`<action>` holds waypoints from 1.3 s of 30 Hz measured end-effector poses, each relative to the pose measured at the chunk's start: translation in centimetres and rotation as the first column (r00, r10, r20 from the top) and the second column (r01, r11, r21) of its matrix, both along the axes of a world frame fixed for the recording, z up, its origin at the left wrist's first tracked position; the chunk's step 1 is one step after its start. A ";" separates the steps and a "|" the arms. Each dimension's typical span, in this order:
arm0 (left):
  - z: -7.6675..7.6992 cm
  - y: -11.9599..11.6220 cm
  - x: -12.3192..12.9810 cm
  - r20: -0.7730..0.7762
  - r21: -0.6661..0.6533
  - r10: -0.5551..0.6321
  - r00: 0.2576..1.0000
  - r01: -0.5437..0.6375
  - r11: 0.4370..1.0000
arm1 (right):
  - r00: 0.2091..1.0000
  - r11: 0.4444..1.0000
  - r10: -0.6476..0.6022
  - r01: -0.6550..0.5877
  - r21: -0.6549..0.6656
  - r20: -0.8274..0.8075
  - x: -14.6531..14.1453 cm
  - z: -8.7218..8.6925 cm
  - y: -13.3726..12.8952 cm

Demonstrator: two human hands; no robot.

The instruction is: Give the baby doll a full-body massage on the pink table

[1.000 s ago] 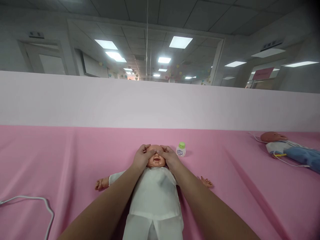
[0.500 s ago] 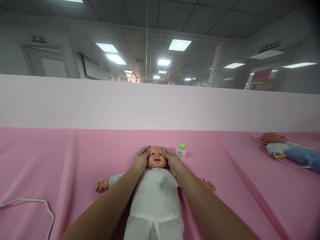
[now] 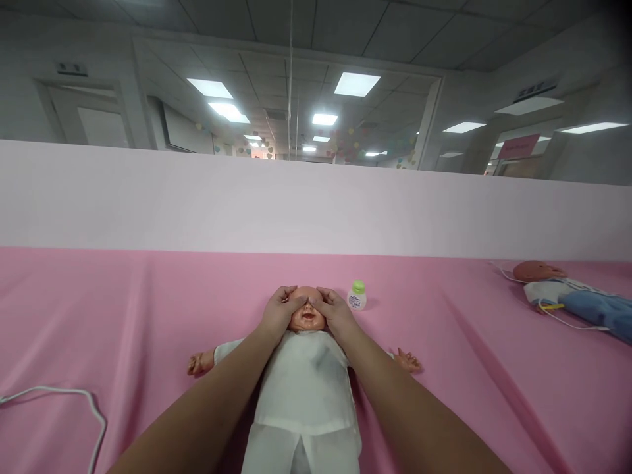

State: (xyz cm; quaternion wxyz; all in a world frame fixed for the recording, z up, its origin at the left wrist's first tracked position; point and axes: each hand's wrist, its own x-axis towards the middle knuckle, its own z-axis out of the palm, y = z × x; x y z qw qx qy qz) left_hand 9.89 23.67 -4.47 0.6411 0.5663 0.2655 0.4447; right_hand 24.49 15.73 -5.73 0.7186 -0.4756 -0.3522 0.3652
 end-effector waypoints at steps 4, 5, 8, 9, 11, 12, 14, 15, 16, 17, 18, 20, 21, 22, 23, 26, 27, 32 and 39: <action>0.0 0.1 0.3 -0.033 0.044 0.019 0.999 -0.017 0.999 | 0.998 0.998 -0.048 0.049 -0.031 0.036 0.1 0.0 0.5; 0.0 0.1 0.3 -0.031 0.049 0.025 0.999 -0.023 0.999 | 0.999 0.999 -0.044 0.045 -0.026 0.023 0.1 -0.1 0.6; 0.0 0.1 0.4 -0.005 0.026 0.043 0.999 -0.043 0.999 | 0.998 1.000 -0.010 0.010 -0.009 -0.067 0.2 -0.3 0.6; 0.0 0.0 0.4 0.003 0.008 0.048 0.999 -0.048 0.999 | 0.994 1.000 0.009 -0.009 -0.003 -0.106 0.2 -0.4 0.5; 0.0 -0.1 0.3 0.018 -0.030 0.050 0.999 -0.050 0.998 | 0.984 0.999 0.048 -0.047 0.009 -0.174 0.4 -0.6 0.4; 0.0 -0.1 0.3 0.027 -0.048 0.052 0.998 -0.051 0.998 | 0.979 0.998 0.060 -0.060 0.010 -0.195 0.4 -0.6 0.3; 0.1 -0.2 0.2 0.048 -0.072 0.057 0.997 -0.053 0.996 | 0.975 0.997 0.071 -0.071 0.005 -0.212 0.4 -0.5 0.1; 0.1 -0.2 0.1 0.060 -0.079 0.054 0.997 -0.049 0.996 | 0.974 0.997 0.074 -0.075 0.003 -0.212 0.3 -0.4 0.0; 0.2 -0.3 0.0 0.072 -0.084 0.045 0.996 -0.039 0.996 | 0.975 0.997 0.079 -0.080 0.006 -0.210 0.2 -0.3 -0.1; 0.2 -0.3 0.0 0.083 -0.087 0.028 0.996 -0.021 0.996 | 0.975 0.996 0.089 -0.087 0.015 -0.205 0.1 -0.2 -0.2; 0.3 -0.4 -0.1 0.090 -0.090 0.001 0.996 0.007 0.996 | 0.975 0.995 0.101 -0.097 0.028 -0.197 0.0 -0.1 -0.3; 0.5 -0.5 -0.2 0.094 -0.094 -0.056 0.994 0.064 0.993 | 0.977 0.993 0.117 -0.109 0.054 -0.177 -0.1 -0.1 -0.4; 0.6 -0.6 -0.3 0.087 -0.094 -0.075 0.993 0.083 0.992 | 0.980 0.992 0.117 -0.109 0.060 -0.164 -0.1 -0.1 -0.4; 0.7 -0.6 -0.3 0.076 -0.090 -0.083 0.994 0.090 0.992 | 0.983 0.993 0.107 -0.100 0.057 -0.147 -0.1 -0.1 -0.4; 0.8 -0.6 -0.3 0.060 -0.081 -0.085 0.995 0.090 0.993 | 0.987 0.995 0.093 -0.088 0.045 -0.129 0.0 -0.1 -0.3; 0.7 -0.4 -0.2 -0.008 -0.030 -0.066 0.998 0.066 0.997 | 0.994 0.999 0.044 -0.046 -0.017 -0.095 0.1 0.0 -0.2; 0.6 -0.3 -0.2 -0.033 -0.011 -0.055 0.998 0.054 0.998 | 0.995 0.999 0.038 -0.041 -0.032 -0.098 0.1 0.1 -0.2; -0.1 0.5 0.3 -0.076 0.063 0.019 0.997 -0.014 0.998 | 0.989 0.998 0.062 -0.063 0.001 -0.131 -0.3 0.9 -0.4; -0.9 1.0 0.1 0.002 0.031 0.020 1.000 -0.020 0.999 | 0.971 0.993 0.107 -0.114 -0.021 -0.215 0.0 0.7 -0.8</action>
